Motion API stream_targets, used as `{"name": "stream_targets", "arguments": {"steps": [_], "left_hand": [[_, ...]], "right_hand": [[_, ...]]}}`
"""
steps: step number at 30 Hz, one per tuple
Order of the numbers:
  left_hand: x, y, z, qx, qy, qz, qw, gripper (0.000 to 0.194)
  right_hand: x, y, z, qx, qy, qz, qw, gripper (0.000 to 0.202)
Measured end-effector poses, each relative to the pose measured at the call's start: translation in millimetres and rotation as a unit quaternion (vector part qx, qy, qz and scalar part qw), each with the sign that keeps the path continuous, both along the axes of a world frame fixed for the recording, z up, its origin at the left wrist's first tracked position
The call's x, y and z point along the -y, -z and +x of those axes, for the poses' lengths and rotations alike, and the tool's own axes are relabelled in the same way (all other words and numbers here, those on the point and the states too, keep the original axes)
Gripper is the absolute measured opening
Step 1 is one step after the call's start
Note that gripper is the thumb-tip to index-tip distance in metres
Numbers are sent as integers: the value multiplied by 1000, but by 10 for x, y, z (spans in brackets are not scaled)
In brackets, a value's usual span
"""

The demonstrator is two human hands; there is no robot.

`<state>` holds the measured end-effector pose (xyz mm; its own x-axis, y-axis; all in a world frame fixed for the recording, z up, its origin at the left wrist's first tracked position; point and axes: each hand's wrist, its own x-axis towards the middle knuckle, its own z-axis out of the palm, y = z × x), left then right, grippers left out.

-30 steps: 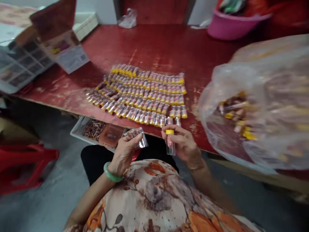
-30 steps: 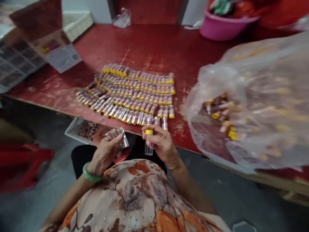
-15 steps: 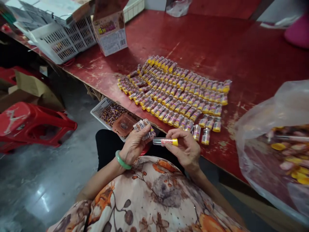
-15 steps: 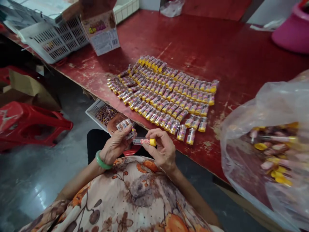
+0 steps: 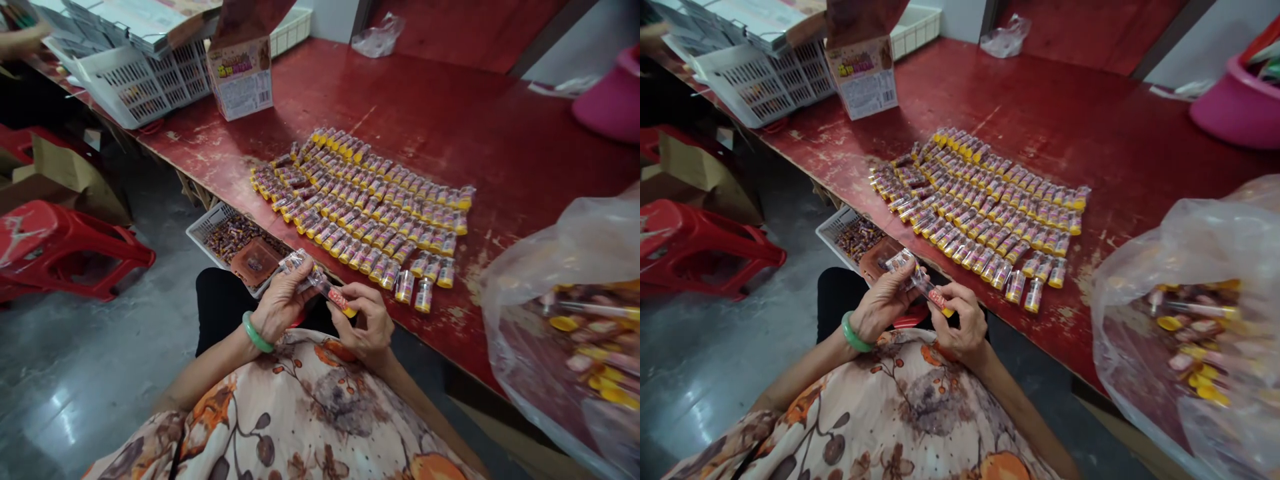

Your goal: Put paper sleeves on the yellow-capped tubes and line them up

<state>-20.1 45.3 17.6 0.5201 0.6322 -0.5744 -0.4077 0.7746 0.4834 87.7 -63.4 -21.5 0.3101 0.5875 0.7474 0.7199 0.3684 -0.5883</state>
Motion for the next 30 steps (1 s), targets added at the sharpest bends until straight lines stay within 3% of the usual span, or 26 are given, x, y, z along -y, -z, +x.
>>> {"name": "stream_targets", "arguments": {"steps": [3,7,11,13,16,21,30], "left_hand": [[13,41,-25,1,-14,13,1000,27],[37,95,-59,-16,-23,45,999,30],[62,127,-70,-25,-33,58,997,37],[73,125,-75,-18,-35,66,997,41],[85,99,-105,-2,-47,82,996,46],[92,39,-200,-16,-8,66,998,44],[207,16,-196,12,58,102,993,46]], "right_hand": [[-32,6,-23,33,20,-21,999,31],[-78,22,-42,6,-14,-43,999,27],[-142,53,-75,154,10,-16,988,36],[-178,58,-105,175,17,-11,984,41],[-209,10,-133,110,-18,-16,994,43],[-153,-137,-59,26,-164,-114,980,39],[-151,-185,-130,-80,-49,-27,995,36]]}}
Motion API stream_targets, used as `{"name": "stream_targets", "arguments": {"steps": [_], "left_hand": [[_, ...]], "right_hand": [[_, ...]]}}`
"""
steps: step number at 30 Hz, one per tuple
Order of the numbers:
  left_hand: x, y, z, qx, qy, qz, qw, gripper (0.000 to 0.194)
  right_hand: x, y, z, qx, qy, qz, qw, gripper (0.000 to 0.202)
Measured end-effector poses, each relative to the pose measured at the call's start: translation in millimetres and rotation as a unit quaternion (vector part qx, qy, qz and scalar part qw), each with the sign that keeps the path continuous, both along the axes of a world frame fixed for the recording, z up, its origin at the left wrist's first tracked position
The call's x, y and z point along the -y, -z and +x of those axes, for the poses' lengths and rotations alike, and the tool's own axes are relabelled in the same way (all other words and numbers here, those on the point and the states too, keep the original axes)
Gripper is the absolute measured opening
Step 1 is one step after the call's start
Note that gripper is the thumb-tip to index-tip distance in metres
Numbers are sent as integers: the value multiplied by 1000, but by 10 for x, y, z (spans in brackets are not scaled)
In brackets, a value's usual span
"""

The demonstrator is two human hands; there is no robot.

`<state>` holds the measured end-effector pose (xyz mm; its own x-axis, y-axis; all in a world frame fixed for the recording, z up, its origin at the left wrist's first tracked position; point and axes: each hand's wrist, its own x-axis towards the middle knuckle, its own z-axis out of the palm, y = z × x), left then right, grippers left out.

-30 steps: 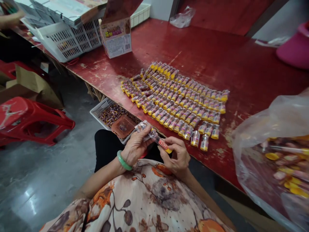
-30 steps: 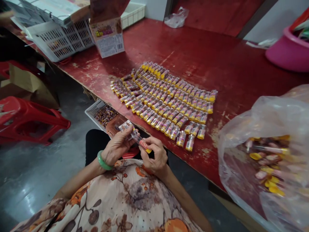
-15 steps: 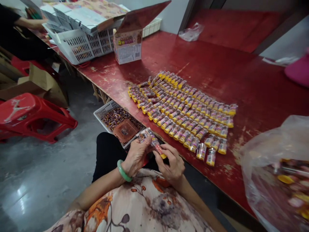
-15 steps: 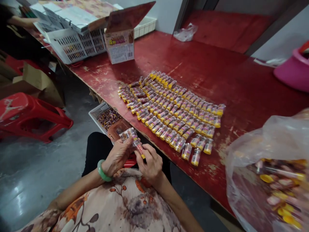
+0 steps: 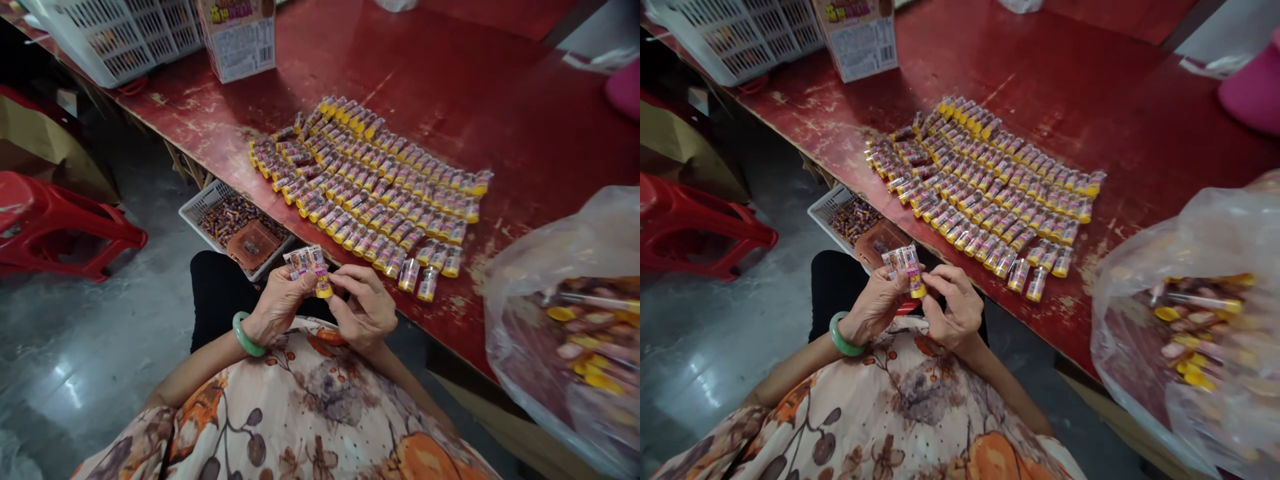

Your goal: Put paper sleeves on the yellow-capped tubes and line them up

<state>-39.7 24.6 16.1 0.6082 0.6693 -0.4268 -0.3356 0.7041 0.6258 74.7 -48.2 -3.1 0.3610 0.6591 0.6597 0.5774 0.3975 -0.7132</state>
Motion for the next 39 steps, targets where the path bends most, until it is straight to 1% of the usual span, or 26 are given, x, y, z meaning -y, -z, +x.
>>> {"name": "stream_targets", "arguments": {"steps": [4,10,16,20,23,24,27,29,33,36,39], "left_hand": [[45,34,33,-2,-1,5,1000,46],[84,62,62,-18,-5,12,1000,45],[117,63,73,-23,-6,11,1000,47],[117,69,86,-17,-6,5,1000,46],[93,86,92,-15,-6,0,1000,42],[80,95,94,-20,-9,0,1000,41],[29,123,107,-45,-31,7,998,40],[-7,131,116,-54,-41,21,997,39],[-50,106,107,-36,-26,38,998,35],[-67,74,82,-26,-13,24,999,35],[-71,59,67,-25,-15,7,1000,37]], "right_hand": [[-17,-48,-35,1,26,23,999,32],[-1,-72,-52,22,38,38,998,32],[55,54,-56,69,80,37,994,32],[84,113,-52,95,88,24,991,34],[76,84,-21,99,76,16,992,34],[67,65,-4,89,61,0,994,33],[24,8,47,47,10,-83,995,26],[-16,-18,67,34,4,-116,993,24],[-78,-29,75,65,5,-88,994,26],[-84,-16,90,100,-7,-67,993,31],[-73,-2,111,145,-9,-63,987,35]]}}
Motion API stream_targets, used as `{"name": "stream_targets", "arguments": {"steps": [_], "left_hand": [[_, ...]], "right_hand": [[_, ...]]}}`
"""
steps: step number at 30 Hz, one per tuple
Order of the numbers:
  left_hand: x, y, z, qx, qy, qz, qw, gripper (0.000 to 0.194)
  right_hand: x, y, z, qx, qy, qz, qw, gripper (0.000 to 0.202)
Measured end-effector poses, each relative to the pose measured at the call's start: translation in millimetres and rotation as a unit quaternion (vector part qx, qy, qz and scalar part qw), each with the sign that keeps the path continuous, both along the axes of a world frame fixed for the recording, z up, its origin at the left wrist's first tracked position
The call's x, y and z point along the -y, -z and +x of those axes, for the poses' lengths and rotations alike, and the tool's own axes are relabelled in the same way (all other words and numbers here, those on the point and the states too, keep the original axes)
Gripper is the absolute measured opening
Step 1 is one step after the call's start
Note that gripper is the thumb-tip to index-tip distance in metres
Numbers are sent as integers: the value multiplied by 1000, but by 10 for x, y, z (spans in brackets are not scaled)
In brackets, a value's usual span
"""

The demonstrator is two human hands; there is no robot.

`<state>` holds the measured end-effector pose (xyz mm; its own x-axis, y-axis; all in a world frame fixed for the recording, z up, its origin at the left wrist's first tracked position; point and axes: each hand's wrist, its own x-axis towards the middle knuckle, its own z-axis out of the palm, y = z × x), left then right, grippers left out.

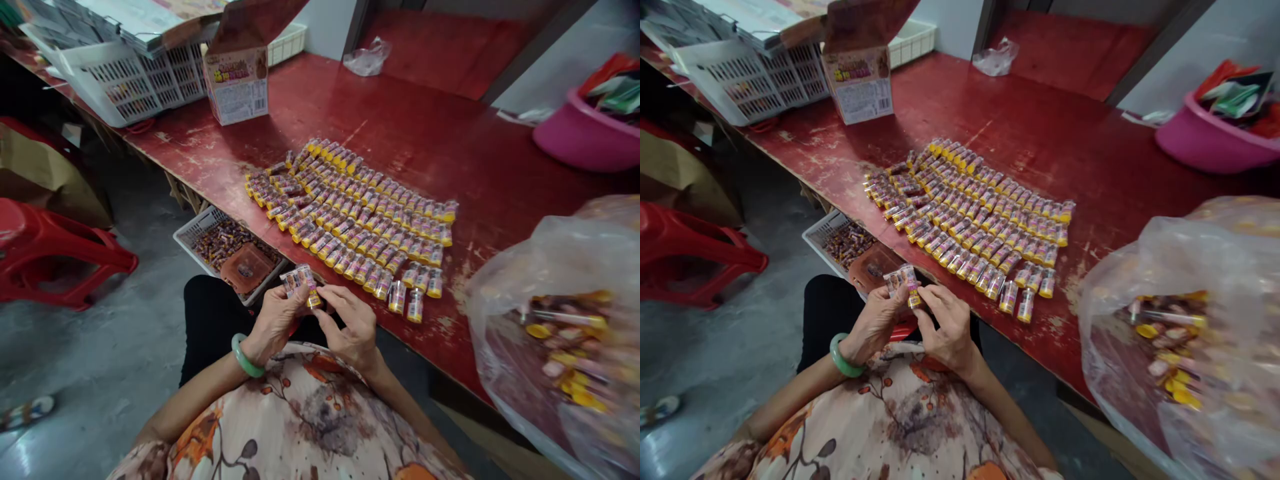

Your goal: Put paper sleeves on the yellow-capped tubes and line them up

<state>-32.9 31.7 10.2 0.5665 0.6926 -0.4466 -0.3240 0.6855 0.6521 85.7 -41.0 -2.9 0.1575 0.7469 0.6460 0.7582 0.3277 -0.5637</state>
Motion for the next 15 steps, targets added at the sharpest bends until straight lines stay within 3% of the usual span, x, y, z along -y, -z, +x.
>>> {"name": "stream_targets", "arguments": {"steps": [7,15], "left_hand": [[46,74,6,12,5,12,1000,37],[70,97,6,0,15,11,1000,34]], "right_hand": [[29,47,-29,70,46,65,994,36],[38,115,-36,73,40,75,994,41]]}}
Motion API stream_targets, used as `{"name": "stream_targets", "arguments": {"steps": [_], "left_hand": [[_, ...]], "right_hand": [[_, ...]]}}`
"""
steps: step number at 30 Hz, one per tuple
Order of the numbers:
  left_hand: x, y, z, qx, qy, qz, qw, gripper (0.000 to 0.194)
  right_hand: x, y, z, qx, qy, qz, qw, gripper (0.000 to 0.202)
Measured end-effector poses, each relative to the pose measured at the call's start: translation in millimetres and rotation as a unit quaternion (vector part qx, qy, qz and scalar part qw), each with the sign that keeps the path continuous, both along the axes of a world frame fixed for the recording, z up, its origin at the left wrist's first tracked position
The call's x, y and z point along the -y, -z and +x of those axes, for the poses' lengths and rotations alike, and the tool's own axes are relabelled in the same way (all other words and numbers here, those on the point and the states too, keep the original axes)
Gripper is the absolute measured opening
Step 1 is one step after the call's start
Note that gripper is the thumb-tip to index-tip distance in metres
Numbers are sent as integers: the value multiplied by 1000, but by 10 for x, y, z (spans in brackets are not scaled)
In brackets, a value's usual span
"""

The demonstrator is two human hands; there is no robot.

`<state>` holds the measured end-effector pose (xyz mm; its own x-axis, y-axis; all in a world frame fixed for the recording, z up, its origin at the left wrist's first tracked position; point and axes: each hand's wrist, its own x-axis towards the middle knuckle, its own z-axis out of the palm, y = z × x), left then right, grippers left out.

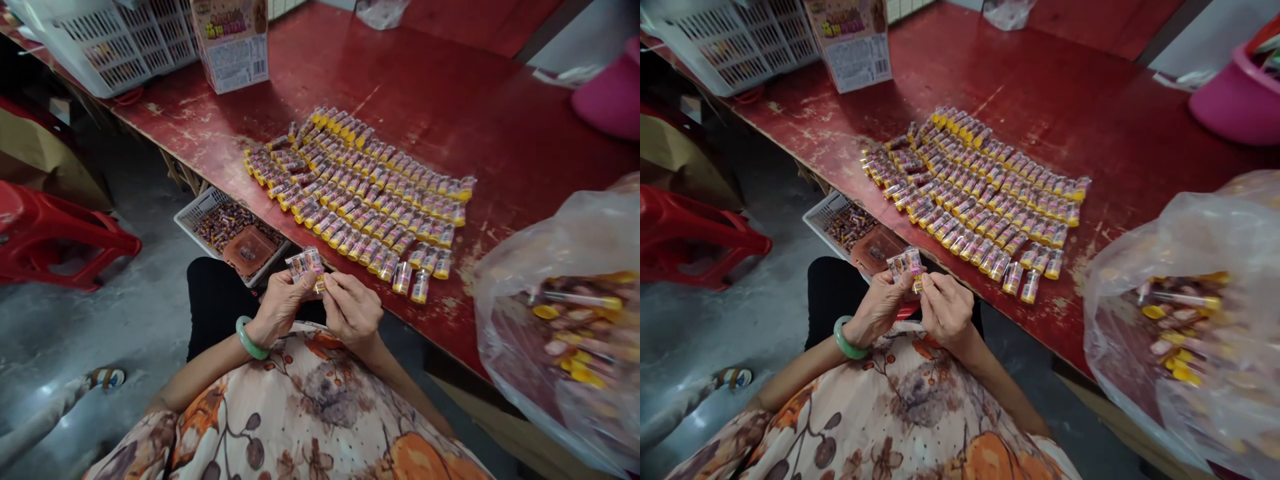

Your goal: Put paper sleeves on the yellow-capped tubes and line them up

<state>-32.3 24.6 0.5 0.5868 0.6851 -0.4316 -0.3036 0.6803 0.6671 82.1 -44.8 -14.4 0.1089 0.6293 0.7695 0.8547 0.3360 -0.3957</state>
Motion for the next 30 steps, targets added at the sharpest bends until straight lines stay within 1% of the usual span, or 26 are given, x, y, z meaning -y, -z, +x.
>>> {"name": "stream_targets", "arguments": {"steps": [3,6,8,10,11,13,16,18,19,21,22,23,25,27,30], "left_hand": [[-2,14,19,-3,-1,0,1000,33],[-22,42,37,-3,-10,1,1000,32],[-46,52,47,-7,-18,9,1000,31],[-76,45,58,-11,-18,31,999,32],[-90,34,66,-10,-15,45,999,33],[-114,-2,89,-1,-6,69,998,37],[-161,-77,150,15,2,77,997,41],[-220,-125,200,19,-1,75,997,43],[-261,-143,222,21,-1,75,997,44],[-359,-156,240,15,-5,72,997,44],[-410,-149,232,9,-10,67,998,44],[-457,-132,212,0,-18,60,998,43],[-529,-74,138,-27,-40,41,998,42],[-560,1,38,-54,-50,29,997,41],[-546,97,-106,-78,-44,16,996,39]], "right_hand": [[0,12,12,6,2,-1,1000,39],[-4,-15,36,-8,-5,-14,1000,34],[-22,-52,60,-50,-28,-56,997,32],[-64,-91,83,-106,-47,-105,988,32],[-93,-108,91,-133,-46,-124,982,32],[-160,-139,98,-183,-20,-143,973,26],[-252,-194,108,-271,6,-177,946,18],[-310,-240,156,-359,-8,-206,910,21],[-349,-264,209,-408,-22,-219,886,24],[-480,-309,396,-490,-28,-235,839,30],[-584,-330,536,-515,-15,-234,825,32],[-718,-351,703,-528,8,-225,819,33],[-1070,-393,1100,-524,80,-191,826,28],[-1488,-431,1512,-507,154,-159,833,19],[-2065,-456,1990,-477,248,-151,830,21]]}}
